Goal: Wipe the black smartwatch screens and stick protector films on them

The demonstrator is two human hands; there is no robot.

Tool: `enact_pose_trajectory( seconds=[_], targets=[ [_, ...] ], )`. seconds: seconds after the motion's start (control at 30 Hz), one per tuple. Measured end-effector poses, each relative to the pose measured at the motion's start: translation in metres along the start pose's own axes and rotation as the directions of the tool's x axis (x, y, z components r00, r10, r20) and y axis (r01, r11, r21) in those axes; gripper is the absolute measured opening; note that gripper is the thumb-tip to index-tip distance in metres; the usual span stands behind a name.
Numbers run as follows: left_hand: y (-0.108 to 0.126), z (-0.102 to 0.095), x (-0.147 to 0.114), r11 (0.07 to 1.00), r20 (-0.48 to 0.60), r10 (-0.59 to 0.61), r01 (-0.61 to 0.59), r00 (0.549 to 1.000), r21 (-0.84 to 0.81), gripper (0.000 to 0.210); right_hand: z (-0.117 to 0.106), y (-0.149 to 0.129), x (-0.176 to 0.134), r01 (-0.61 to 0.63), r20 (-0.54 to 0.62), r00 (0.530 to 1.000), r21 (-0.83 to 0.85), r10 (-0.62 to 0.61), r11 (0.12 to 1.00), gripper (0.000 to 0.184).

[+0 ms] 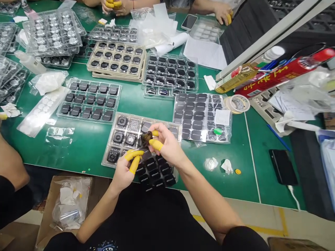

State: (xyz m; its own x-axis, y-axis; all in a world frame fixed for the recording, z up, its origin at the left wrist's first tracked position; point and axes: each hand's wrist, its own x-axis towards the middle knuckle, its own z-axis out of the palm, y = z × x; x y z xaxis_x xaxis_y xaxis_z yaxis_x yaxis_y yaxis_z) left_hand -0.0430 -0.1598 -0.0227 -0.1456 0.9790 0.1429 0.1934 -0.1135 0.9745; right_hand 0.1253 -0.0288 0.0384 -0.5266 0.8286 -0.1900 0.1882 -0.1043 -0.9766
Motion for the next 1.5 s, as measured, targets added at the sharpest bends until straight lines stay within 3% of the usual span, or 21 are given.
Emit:
enact_pose_trajectory(
  seconds=[0.07,0.1,0.2,0.33,0.47,0.67,0.8,0.87,0.97,1.07,1.2,1.3,1.37,1.4,1.5],
  targets=[
    [0.003,-0.001,-0.001,0.996,-0.049,0.028,-0.024,0.998,0.081,0.028,0.010,0.000,-0.012,-0.096,-0.006,0.995,0.264,0.101,0.960,0.049],
    [0.004,-0.003,-0.001,0.991,-0.066,0.057,-0.049,0.996,0.127,0.029,0.015,-0.001,-0.017,-0.124,-0.002,0.991,0.314,0.131,0.941,0.053],
    [0.005,-0.013,0.000,0.960,-0.046,0.182,-0.167,0.982,0.223,0.046,0.026,-0.002,-0.030,-0.144,0.017,0.989,0.367,0.148,0.919,0.056],
    [0.002,-0.031,0.003,0.913,0.093,0.324,-0.337,0.942,0.231,0.065,0.034,0.002,-0.047,-0.157,0.069,0.988,0.389,0.141,0.908,0.052],
    [0.001,-0.037,0.003,0.903,0.181,0.338,-0.373,0.923,0.215,0.068,0.034,0.006,-0.060,-0.151,0.103,0.987,0.295,0.125,0.944,0.039],
    [0.003,-0.037,0.004,0.921,0.217,0.317,-0.354,0.923,0.160,0.067,0.032,0.008,-0.067,-0.084,0.085,0.993,0.091,0.076,0.992,0.029],
    [0.000,-0.038,0.003,0.929,0.181,0.282,-0.315,0.942,0.193,0.058,0.033,0.009,-0.070,0.013,0.080,0.997,-0.085,-0.006,0.996,0.031],
    [-0.002,-0.038,0.003,0.927,0.151,0.284,-0.311,0.947,0.208,0.055,0.033,0.010,-0.072,0.125,0.054,0.992,-0.205,-0.116,0.971,0.031],
    [-0.003,-0.039,0.002,0.935,0.126,0.269,-0.291,0.955,0.205,0.054,0.032,0.012,-0.073,0.274,0.019,0.955,-0.431,-0.296,0.859,0.030],
    [-0.002,-0.038,0.002,0.943,0.138,0.238,-0.263,0.961,0.207,0.054,0.032,0.012,-0.072,0.318,0.010,0.921,-0.596,-0.389,0.738,0.024],
    [0.003,-0.036,0.001,0.942,0.168,0.233,-0.266,0.958,0.206,0.053,0.034,-0.002,-0.074,0.390,0.009,0.870,-0.624,-0.492,0.677,0.017],
    [0.003,-0.037,-0.004,0.963,0.142,0.214,-0.234,0.966,0.138,0.052,0.020,-0.011,-0.084,0.469,-0.022,0.839,-0.480,-0.544,0.742,0.013],
    [-0.002,-0.040,-0.006,0.963,0.148,0.225,-0.244,0.963,0.119,0.051,-0.006,-0.005,-0.098,0.411,-0.147,0.844,-0.439,-0.516,0.799,0.012],
    [-0.004,-0.042,-0.007,0.961,0.155,0.232,-0.251,0.960,0.117,0.050,-0.024,0.002,-0.107,0.317,-0.239,0.854,-0.465,-0.462,0.827,0.014],
    [-0.008,-0.043,-0.006,0.961,0.209,0.248,-0.268,0.946,0.073,0.050,-0.086,0.040,-0.142,-0.144,-0.530,0.820,-0.557,-0.217,0.818,0.023]
  ],
)
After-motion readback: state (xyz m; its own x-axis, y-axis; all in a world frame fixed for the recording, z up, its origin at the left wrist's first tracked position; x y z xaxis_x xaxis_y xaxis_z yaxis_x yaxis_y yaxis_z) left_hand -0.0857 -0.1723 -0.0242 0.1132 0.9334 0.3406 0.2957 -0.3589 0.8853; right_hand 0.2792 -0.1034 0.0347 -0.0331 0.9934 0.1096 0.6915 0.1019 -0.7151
